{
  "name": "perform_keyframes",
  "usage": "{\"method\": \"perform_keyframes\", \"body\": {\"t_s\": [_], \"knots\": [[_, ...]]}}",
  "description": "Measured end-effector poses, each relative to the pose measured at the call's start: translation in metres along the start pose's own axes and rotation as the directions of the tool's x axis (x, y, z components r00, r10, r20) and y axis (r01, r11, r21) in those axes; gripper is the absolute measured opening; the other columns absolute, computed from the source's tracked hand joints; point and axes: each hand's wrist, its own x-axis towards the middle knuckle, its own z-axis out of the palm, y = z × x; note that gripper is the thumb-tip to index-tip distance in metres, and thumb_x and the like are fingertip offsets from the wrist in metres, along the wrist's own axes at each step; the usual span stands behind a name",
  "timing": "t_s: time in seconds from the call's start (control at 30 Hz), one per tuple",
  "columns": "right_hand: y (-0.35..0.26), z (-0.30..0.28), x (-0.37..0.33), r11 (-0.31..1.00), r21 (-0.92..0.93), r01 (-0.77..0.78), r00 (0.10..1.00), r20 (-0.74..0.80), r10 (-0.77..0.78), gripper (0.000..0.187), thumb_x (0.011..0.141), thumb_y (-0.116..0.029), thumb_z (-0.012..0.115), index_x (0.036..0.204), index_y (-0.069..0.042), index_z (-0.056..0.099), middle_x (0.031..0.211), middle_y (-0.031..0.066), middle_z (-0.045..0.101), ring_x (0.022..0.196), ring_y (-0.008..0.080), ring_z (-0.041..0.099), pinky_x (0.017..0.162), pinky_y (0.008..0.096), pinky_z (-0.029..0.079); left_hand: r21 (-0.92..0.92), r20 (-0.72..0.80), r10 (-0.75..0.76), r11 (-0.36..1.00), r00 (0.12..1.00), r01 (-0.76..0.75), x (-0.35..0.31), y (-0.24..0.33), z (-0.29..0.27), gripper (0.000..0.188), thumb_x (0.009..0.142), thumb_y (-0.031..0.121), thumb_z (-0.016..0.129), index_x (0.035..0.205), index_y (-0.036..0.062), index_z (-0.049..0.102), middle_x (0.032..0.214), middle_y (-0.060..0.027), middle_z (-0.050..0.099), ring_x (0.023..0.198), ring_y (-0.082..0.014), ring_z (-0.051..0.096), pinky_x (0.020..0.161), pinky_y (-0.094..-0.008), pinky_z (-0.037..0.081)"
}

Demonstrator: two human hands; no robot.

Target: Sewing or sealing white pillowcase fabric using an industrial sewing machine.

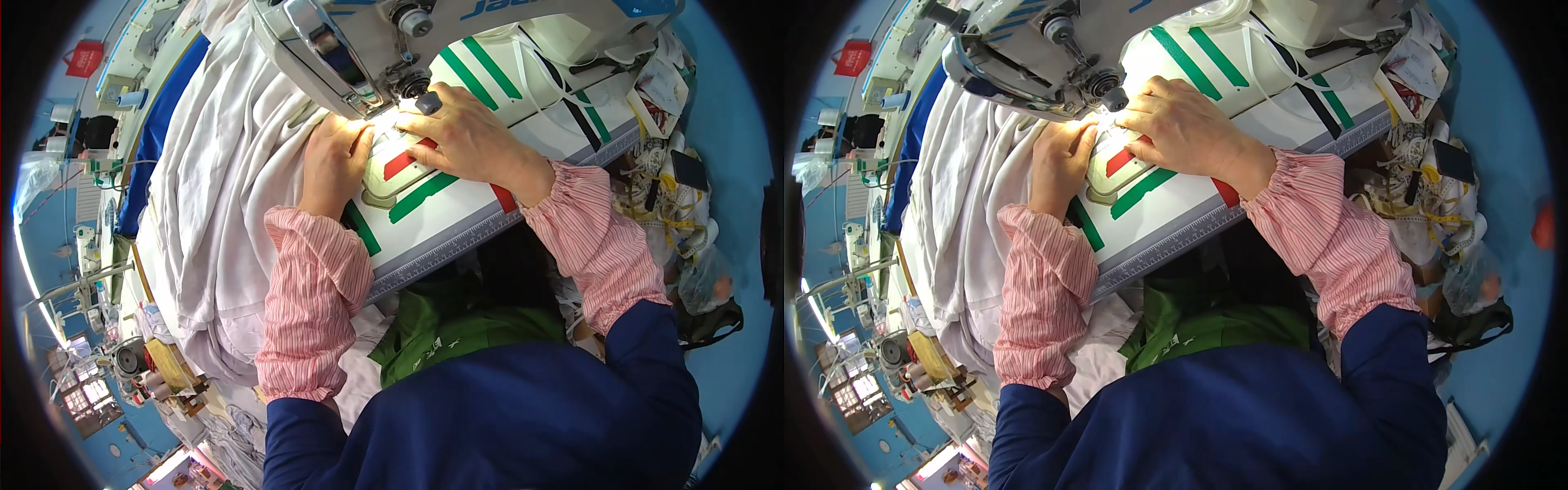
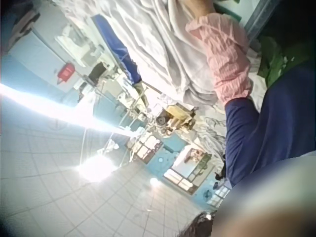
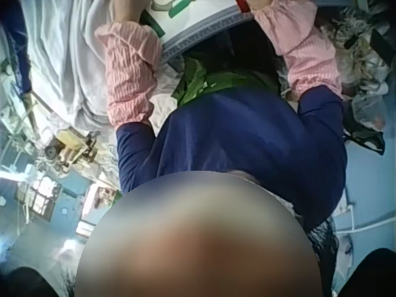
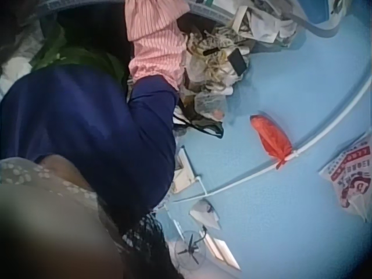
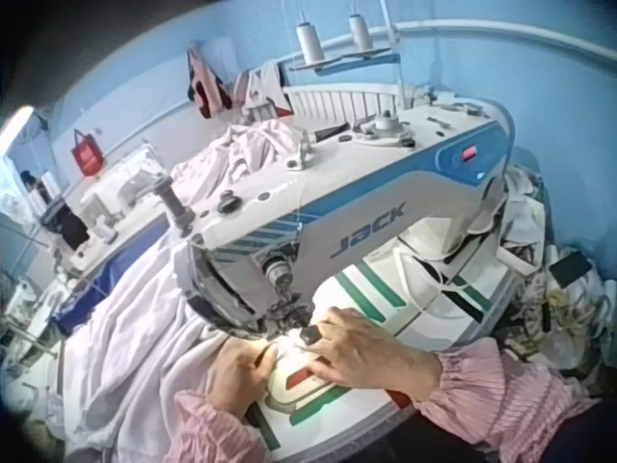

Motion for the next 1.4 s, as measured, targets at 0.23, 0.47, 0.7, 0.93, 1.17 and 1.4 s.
{"method": "perform_keyframes", "body": {"t_s": [0.23, 0.47, 0.7, 0.93, 1.17, 1.4], "knots": [[0.003, -0.005, -0.002, 0.998, 0.052, 0.03, 0.998, -0.05, -0.028, 0.03, 0.079, -0.024, 0.068, 0.104, -0.005, 0.067, 0.103, 0.0082, 0.062, 0.1, 0.027, 0.056, 0.089, 0.0388, 0.046, 0.281, 0.005, 0.143, 0.95, 0.99, -0.138, 0.0, 0.013, -0.012, 0.015, 0.084, 0.011, 0.06, 0.097, 0.0052, 0.066, 0.1, -0.011, 0.061, 0.095, -0.0312, 0.057, 0.083, -0.0399, 0.043], [-0.077, 0.031, 0.003, 0.961, 0.048, 0.272, 0.959, -0.101, -0.266, 0.037, 0.073, -0.019, 0.067, 0.107, -0.006, 0.06, 0.112, 0.0075, 0.06, 0.11, 0.0246, 0.055, 0.093, 0.0378, 0.045, 0.111, 0.589, 0.263, 0.911, 0.764, -0.398, 0.043, -0.003, -0.061, 0.019, 0.084, 0.006, 0.057, 0.1, 0.0033, 0.067, 0.102, -0.0159, 0.066, 0.095, -0.0356, 0.061, 0.083, -0.0417, 0.048], [-0.129, 0.097, 0.052, 0.978, 0.207, 0.019, 0.985, -0.173, 0.017, 0.016, 0.074, -0.018, 0.061, 0.083, -0.007, 0.067, 0.105, 0.0101, 0.062, 0.101, 0.0242, 0.056, 0.085, 0.0342, 0.045, 0.214, 0.692, 0.174, 0.877, 0.701, -0.429, 0.06, -0.012, -0.065, 0.016, 0.084, 0.013, 0.058, 0.096, 0.0075, 0.067, 0.081, -0.0143, 0.065, 0.082, -0.0318, 0.063, 0.073, -0.0408, 0.049], [-0.07, -0.028, -0.048, 0.976, 0.196, 0.098, 0.915, 0.368, -0.165, 0.015, 0.073, -0.013, 0.06, 0.085, -0.006, 0.065, 0.095, 0.0087, 0.064, 0.098, 0.0239, 0.058, 0.084, 0.0337, 0.046, 0.376, 0.427, -0.189, 0.927, 0.884, 0.017, -0.013, 0.066, -0.04, 0.029, 0.089, 0.029, 0.058, 0.08, 0.0014, 0.064, 0.083, -0.0153, 0.064, 0.07, -0.0354, 0.063, 0.066, -0.0432, 0.052], [-0.038, -0.051, -0.062, 0.912, 0.37, 0.178, 0.976, 0.051, -0.212, 0.022, 0.071, -0.003, 0.066, 0.093, -0.006, 0.063, 0.106, 0.0064, 0.062, 0.111, 0.0258, 0.055, 0.091, 0.0385, 0.045, 0.399, 0.226, -0.097, 0.917, 0.969, -0.002, -0.011, 0.08, -0.02, 0.022, 0.085, 0.026, 0.061, 0.087, 0.0045, 0.065, 0.098, -0.0121, 0.065, 0.079, -0.0309, 0.065, 0.068, -0.0424, 0.051], [-0.049, -0.032, -0.052, 0.942, 0.318, 0.106, 0.978, 0.139, -0.157, 0.029, 0.073, -0.019, 0.071, 0.1, -0.008, 0.065, 0.109, 0.0039, 0.061, 0.107, 0.0227, 0.056, 0.091, 0.0391, 0.043, 0.256, 0.223, 0.023, 0.963, 0.975, -0.081, -0.007, 0.048, -0.032, 0.027, 0.079, 0.016, 0.06, 0.105, 0.0084, 0.066, 0.113, -0.0086, 0.063, 0.087, -0.0264, 0.065, 0.073, -0.038, 0.054]]}}
